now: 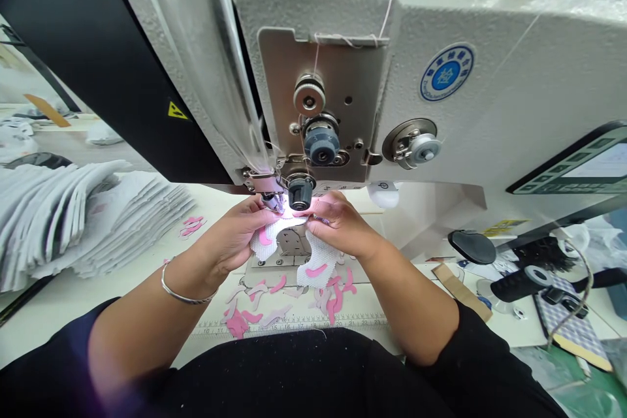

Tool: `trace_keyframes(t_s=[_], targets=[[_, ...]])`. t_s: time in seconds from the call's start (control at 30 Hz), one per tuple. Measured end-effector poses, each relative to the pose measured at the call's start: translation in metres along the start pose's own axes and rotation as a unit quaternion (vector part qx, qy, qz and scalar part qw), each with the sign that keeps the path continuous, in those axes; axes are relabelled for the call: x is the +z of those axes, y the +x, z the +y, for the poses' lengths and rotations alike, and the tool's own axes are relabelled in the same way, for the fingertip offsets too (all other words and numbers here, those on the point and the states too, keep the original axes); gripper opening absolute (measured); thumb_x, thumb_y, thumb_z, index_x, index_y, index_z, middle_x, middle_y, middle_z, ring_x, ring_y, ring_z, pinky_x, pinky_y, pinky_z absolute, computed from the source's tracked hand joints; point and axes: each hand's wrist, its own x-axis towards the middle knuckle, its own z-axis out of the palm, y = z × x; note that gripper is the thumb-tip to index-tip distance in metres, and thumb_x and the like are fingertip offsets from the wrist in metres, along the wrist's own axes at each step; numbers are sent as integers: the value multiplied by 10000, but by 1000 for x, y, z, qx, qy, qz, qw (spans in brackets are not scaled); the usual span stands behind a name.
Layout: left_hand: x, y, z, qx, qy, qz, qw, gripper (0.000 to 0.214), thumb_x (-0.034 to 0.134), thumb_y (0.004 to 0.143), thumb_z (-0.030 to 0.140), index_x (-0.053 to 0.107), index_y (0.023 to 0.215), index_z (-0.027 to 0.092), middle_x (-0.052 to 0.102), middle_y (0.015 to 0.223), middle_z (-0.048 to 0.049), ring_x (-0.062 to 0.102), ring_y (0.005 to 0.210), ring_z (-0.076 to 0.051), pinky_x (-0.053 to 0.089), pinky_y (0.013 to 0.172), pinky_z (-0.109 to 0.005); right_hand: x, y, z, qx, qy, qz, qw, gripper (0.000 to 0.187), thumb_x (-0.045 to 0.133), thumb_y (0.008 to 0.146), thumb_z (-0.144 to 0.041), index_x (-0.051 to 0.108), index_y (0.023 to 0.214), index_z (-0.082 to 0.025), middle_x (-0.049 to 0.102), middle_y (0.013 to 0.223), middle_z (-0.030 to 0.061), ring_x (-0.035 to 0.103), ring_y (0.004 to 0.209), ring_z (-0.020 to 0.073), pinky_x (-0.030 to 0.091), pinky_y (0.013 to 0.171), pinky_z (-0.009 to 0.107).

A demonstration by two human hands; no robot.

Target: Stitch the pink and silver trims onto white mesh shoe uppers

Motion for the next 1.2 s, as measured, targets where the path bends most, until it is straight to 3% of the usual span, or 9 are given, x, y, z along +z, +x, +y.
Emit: trace_keyframes(t_s=[0.13, 0.5, 0.67, 0.8, 0.97, 1.1, 1.2], targets=[[-4, 3, 0, 9, 13, -9, 1000, 149, 741, 660, 114, 624, 733, 171, 622, 716, -5, 606, 650, -125, 468, 568, -234, 2, -2, -3, 4, 33, 5, 999, 310, 562, 863, -157, 713, 1084, -312, 683, 939, 13, 626, 1084, 225, 491, 972, 454], [-15, 8, 3, 2, 43, -25, 999, 214, 810, 659, 186, 596, 671, 177, 601, 638, 22, 562, 575, -101, 434, 546, -227, 8, -6, -16, -22, -58, 43, 997, 336, 533, 896, -154, 694, 1140, -321, 675, 959, 28, 613, 1046, 222, 462, 1002, 474], [-15, 10, 2, 42, 103, 28, 993, 239, 830, 641, 210, 617, 745, 175, 600, 695, 22, 555, 616, -95, 418, 546, -217, 11, -9, -25, -22, -106, 63, 992, 317, 550, 911, -166, 694, 1157, -304, 687, 986, 24, 615, 1041, 204, 417, 1040, 446], [-19, 8, -6, 126, 174, 105, 971, 328, 825, 659, 289, 644, 915, 196, 642, 902, -12, 597, 761, -133, 462, 639, -259, 19, -13, -30, -22, -164, 100, 981, 301, 536, 934, -168, 687, 1161, -296, 705, 1023, 21, 608, 1081, 199, 342, 1078, 449], [-27, -1, -12, 216, 348, 179, 894, 307, 753, 760, 394, 635, 983, 219, 666, 1046, -52, 621, 909, -213, 499, 804, -391, 29, -18, -32, -12, -214, 117, 970, 304, 526, 953, -183, 659, 1190, -317, 711, 1076, 8, 596, 1112, 194, 285, 1078, 442], [-31, -13, -16, 388, 485, 203, 757, 168, 678, 837, 280, 642, 989, 220, 633, 1060, -71, 583, 1040, -245, 464, 925, -446, 32, -20, -34, -21, -247, 135, 959, 320, 527, 949, -161, 653, 1199, -314, 710, 1053, 11, 611, 1043, 184, 282, 1061, 420], [-30, -21, -21, 504, 533, 163, 660, 179, 668, 834, 194, 654, 1010, 225, 647, 1024, -69, 590, 1038, -253, 437, 941, -466, 34, -20, -38, -26, -275, 140, 951, 314, 533, 946, -159, 655, 1203, -293, 703, 997, 20, 609, 984, 183, 297, 1044, 407]])
